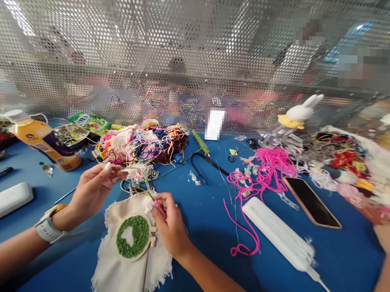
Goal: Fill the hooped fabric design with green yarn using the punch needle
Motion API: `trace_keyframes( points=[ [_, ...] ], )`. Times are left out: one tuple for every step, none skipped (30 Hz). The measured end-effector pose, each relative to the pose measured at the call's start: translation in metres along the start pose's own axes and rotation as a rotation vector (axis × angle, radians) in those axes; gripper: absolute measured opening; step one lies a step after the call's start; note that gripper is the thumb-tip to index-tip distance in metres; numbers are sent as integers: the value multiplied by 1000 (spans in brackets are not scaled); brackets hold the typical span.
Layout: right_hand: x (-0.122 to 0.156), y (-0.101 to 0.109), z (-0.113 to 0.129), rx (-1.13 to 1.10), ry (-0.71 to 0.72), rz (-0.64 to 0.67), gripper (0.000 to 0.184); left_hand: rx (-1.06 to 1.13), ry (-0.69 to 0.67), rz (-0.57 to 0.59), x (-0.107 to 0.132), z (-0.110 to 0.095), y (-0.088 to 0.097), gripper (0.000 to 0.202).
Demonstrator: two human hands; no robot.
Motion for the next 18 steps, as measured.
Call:
trace_keyframes(
  points=[
    [0, 0, 1, 20, 5, -19, 19, 20, -11, 4, 1, -5, -3, 12],
    [-1, 0, 2, 40, 8, -33, 20, 31, -19, 26, 3, -10, -7, 11],
    [-1, 0, 3, 59, 7, -44, 21, 33, -22, 57, 5, -16, -11, 12],
    [0, 0, 5, 74, 5, -51, 22, 31, -29, 85, 7, -22, -14, 16],
    [0, 0, 7, 86, 4, -57, 23, 27, -36, 113, 9, -27, -18, 20],
    [1, -1, 8, 94, 6, -57, 24, 23, -47, 135, 10, -32, -21, 25],
    [1, -1, 10, 99, 11, -56, 25, 21, -54, 152, 11, -36, -22, 27],
    [2, -2, 11, 102, 19, -54, 26, 20, -54, 166, 12, -39, -24, 27],
    [2, -2, 11, 104, 27, -52, 26, 20, -50, 175, 12, -41, -25, 27],
    [2, -2, 11, 106, 35, -51, 26, 23, -43, 183, 12, -42, -25, 26],
    [2, -2, 10, 107, 41, -53, 26, 26, -40, 187, 12, -43, -25, 26],
    [2, -2, 9, 107, 45, -58, 26, 27, -40, 191, 11, -44, -24, 27],
    [1, -2, 8, 103, 47, -63, 26, 27, -45, 192, 9, -45, -24, 28],
    [1, -1, 7, 92, 45, -70, 26, 27, -53, 188, 7, -47, -23, 30],
    [0, -1, 6, 73, 38, -76, 26, 27, -60, 179, 6, -49, -21, 31],
    [-1, 0, 5, 44, 27, -83, 27, 27, -63, 166, 4, -50, -19, 32],
    [-2, 1, 4, 8, 13, -91, 27, 30, -65, 152, 2, -51, -18, 33],
    [-2, 2, 3, -35, -5, -96, 27, 31, -64, 140, 0, -53, -16, 34]
  ],
)
Point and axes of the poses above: each hand's wrist, its own x-axis away from the middle knuckle, its own y-axis out of the back of the hand, z = x × y, the point moved 6 cm from there along -x, towards the middle knuckle, and after that the axes turned 14 degrees about -y, right-handed, at the moved point
